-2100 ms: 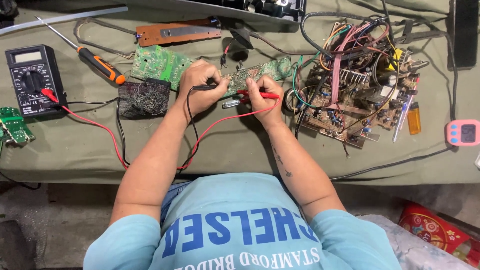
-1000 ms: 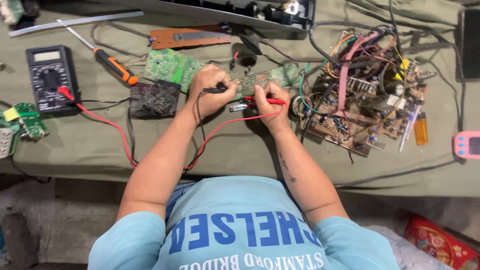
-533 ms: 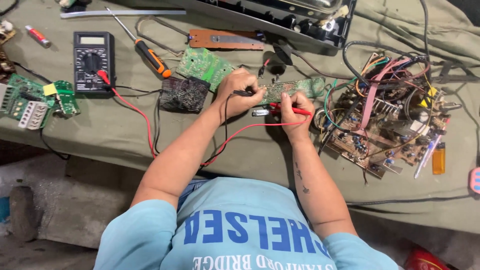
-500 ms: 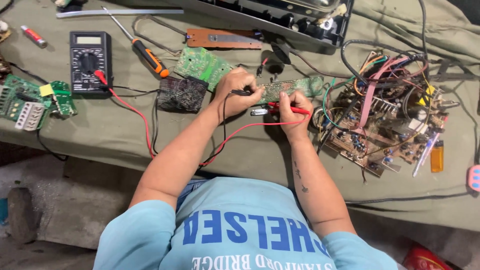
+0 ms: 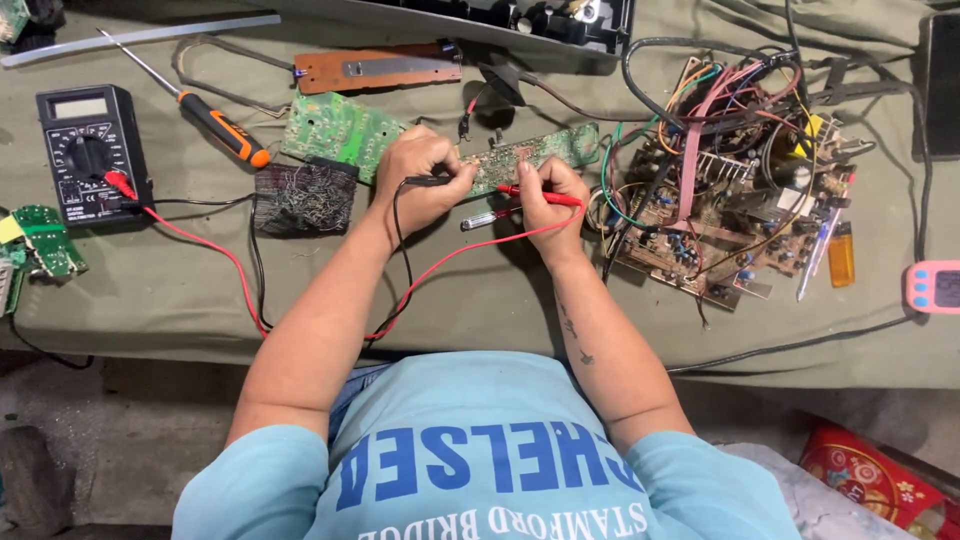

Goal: Using a multimeter to test electrical circuits and components on a printed circuit board.

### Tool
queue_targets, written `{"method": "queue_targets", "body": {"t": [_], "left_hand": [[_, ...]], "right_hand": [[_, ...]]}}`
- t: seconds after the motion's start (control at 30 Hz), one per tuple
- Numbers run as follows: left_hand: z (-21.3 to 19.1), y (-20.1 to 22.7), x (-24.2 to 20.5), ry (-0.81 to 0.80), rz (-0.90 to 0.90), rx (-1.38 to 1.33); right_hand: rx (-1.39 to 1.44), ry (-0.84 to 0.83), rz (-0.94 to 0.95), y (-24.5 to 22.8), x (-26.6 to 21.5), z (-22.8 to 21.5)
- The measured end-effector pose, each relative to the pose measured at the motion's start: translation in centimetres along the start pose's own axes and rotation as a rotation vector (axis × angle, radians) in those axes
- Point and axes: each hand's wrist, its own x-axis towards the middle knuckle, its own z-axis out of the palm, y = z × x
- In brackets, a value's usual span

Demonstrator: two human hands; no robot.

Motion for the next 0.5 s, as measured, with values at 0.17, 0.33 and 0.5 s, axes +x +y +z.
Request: {"method": "queue_targets", "body": {"t": [0.17,0.33,0.5], "left_hand": [[0.1,0.4,0.1,0.027,-0.014,0.001],[0.0,0.9,0.1,0.038,-0.025,-0.001],[0.0,0.7,0.1,0.027,-0.038,0.006]], "right_hand": [[-0.03,-0.008,-0.018,0.3,0.0,-0.1],[-0.06,0.024,-0.027,1.4,-0.4,-0.4],[-0.051,-0.013,-0.014,0.6,-0.1,-0.3]]}}
